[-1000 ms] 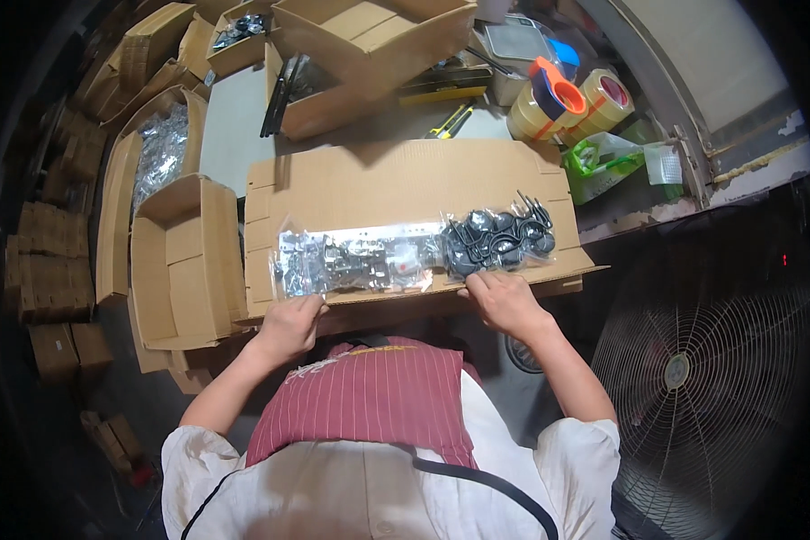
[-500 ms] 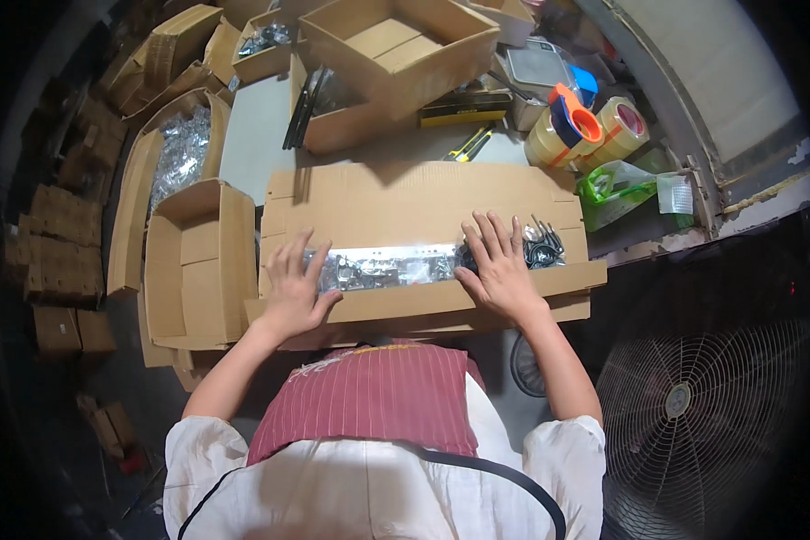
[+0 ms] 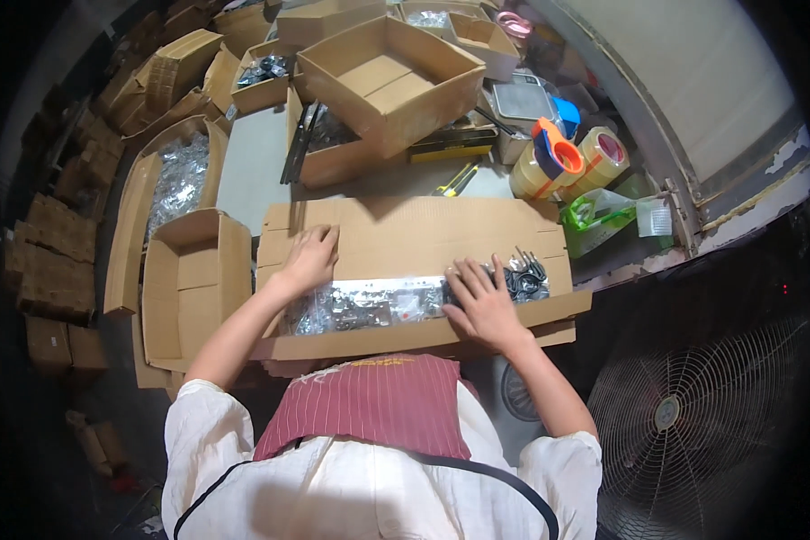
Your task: The person applies tape to sections of a cardboard piece using a tape dispenser, then places small bags of metal hardware and longer metal slides into the resulting cardboard box.
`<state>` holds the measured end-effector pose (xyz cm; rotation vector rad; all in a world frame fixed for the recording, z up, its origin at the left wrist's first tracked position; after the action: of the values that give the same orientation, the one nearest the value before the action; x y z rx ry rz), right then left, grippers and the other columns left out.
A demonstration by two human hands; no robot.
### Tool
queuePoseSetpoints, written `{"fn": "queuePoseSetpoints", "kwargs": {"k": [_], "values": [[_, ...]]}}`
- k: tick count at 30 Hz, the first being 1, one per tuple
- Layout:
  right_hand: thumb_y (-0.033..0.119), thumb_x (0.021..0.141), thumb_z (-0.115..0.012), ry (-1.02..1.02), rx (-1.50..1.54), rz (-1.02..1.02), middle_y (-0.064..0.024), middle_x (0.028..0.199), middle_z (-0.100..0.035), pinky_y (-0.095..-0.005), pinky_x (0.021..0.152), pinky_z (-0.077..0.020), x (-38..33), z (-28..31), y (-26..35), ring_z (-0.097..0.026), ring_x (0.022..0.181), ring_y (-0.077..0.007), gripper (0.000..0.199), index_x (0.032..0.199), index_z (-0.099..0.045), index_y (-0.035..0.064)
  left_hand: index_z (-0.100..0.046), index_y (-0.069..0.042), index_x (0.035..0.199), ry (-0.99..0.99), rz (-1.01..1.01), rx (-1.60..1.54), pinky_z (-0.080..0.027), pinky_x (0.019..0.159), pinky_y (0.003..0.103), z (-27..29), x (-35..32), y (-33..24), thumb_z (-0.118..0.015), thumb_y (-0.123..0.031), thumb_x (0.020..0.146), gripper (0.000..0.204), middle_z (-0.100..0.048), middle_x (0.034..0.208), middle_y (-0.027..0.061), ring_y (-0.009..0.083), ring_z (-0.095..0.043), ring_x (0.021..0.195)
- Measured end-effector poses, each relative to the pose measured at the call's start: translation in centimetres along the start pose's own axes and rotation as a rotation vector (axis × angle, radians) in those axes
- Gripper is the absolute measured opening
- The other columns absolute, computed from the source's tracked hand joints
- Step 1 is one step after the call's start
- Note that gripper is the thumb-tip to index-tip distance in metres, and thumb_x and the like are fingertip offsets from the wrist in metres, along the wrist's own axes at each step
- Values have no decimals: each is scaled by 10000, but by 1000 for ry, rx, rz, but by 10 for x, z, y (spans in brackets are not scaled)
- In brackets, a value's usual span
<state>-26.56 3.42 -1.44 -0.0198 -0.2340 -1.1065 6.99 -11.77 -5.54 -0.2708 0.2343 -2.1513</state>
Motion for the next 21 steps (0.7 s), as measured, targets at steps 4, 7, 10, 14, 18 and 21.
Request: {"fn": "queuePoseSetpoints", "kwargs": {"k": [4,7,10,14,18,21], "values": [[337,963,-647,-71,90,106,-133,1369,-611,-622,1217,-201,-7,19,6,-537,1341,-305,446,1302,-627,49,-572,11,1266,164,27,12,-461,977,513,13,12,5,-728,-148,795,521,-595,1134,248,436,-572,1114],[194,900,-704,-101,223,141,-125,1366,-612,-603,1218,-227,-5,30,-4,-557,1315,-303,413,1289,-633,75,-614,-21,1146,42,-31,28,-464,965,503,20,17,8,-769,-140,740,450,-603,1096,235,423,-581,1080],[-26,771,-644,-67,193,105,-154,1366,-590,-602,1212,-244,18,44,-36,-538,1322,-328,546,1303,-609,88,-629,-46,1077,-32,-54,67,-478,946,504,22,19,6,-755,-116,717,388,-620,1042,227,415,-593,1042],[-66,739,-610,8,166,-131,-175,1402,-544,-599,1225,-207,51,31,-108,-448,1382,-363,682,1402,-515,62,-626,-40,1068,110,-71,28,-498,908,490,29,16,-2,-750,-86,727,365,-612,1025,194,396,-586,1057],[-33,703,-660,230,193,-78,-173,1348,-565,-547,1168,-313,71,24,-143,-474,1331,-381,771,1443,-460,53,-670,-47,1025,159,-178,-60,-511,865,479,46,7,-8,-708,-51,721,306,-615,966,167,379,-600,1017],[-13,673,-690,303,74,-26,-174,1125,-655,-479,988,-462,75,34,-146,-581,1139,-385,578,1240,-600,50,-738,-91,954,307,-97,-30,-517,839,464,51,0,-8,-667,-54,730,238,-624,952,143,345,-619,990]]}}
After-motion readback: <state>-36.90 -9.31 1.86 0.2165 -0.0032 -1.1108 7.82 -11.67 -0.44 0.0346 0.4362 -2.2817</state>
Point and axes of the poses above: each hand's wrist, its own x-axis towards the middle knuckle, its own z-axis out of the back of the hand, y = z × x, the point moved 2 cm from there along x, towards the middle knuckle
